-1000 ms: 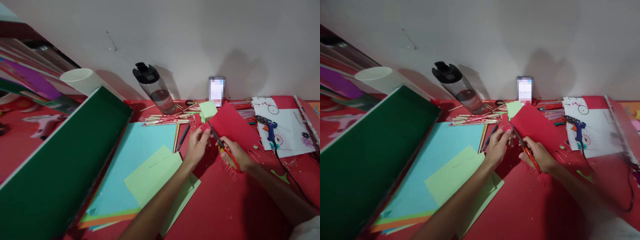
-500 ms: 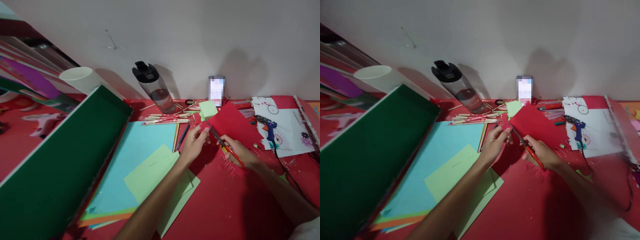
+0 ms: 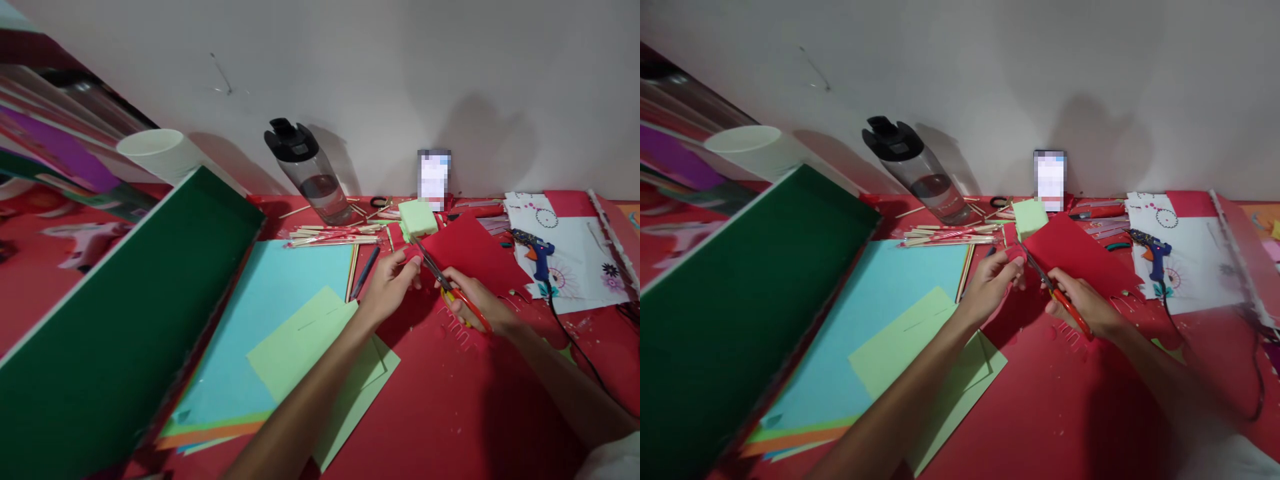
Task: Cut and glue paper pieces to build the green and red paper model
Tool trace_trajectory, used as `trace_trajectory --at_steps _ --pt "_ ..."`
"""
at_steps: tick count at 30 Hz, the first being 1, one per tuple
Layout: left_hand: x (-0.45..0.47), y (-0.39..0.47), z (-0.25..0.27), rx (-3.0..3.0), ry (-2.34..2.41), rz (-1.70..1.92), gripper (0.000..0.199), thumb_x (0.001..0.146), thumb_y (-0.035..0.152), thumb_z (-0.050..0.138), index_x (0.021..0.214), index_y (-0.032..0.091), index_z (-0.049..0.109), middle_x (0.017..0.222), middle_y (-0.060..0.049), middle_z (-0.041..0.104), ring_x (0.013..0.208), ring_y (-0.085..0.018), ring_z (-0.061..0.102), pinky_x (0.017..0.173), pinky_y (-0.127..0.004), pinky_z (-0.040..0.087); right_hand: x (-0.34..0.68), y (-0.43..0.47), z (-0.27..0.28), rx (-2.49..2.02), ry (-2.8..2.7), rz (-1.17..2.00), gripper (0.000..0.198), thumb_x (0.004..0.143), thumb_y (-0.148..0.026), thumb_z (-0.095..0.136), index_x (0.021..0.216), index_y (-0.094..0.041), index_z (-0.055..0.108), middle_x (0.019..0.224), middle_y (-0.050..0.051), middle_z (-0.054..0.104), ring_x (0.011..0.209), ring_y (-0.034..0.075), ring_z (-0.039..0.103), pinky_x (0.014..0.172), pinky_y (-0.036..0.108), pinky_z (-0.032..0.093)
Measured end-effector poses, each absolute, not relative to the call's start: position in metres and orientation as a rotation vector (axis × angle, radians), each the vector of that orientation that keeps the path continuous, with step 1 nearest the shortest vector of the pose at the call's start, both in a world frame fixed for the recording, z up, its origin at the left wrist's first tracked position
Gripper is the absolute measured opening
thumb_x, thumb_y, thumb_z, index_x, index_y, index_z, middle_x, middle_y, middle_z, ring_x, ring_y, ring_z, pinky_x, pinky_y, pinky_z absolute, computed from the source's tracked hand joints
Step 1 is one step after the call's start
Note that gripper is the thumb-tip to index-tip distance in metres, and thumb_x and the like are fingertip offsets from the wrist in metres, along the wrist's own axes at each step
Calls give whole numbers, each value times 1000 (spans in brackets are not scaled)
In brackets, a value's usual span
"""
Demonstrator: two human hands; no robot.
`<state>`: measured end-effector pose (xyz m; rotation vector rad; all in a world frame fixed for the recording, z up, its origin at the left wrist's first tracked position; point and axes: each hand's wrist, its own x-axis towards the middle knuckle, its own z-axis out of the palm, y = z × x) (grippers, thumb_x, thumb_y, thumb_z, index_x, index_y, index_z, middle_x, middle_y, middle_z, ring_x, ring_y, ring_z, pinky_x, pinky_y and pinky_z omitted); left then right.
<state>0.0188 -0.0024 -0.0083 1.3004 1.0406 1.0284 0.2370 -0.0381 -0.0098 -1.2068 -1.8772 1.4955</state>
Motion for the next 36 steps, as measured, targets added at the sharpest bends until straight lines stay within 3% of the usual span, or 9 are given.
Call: trace_trajectory --at_steps 6,24,36 --pt "20 -3 -8 1295 1035 1041 31 92 45 61 73 22 54 57 5 57 56 -14 59 62 -28 44 237 -38 -10 -1201 -1877 1489 61 93 -79 60 116 -23 54 72 -7 48 58 11 41 55 23 34" --pt "20 -3 -10 1313 1053 1042 35 92 48 62 70 22 53 56 3 59 57 -15 60 61 -28 45 237 -37 -10 -1182 -1896 1465 72 90 -89 53 117 -22 54 73 -6 49 58 12 41 53 23 33" --pt "19 -2 -10 1338 1051 1036 34 92 48 60 71 22 53 57 4 59 57 -15 61 63 -29 46 234 -37 -3 -1230 -1915 1426 63 93 -81 58 110 -21 54 75 -5 50 60 11 45 56 23 35"
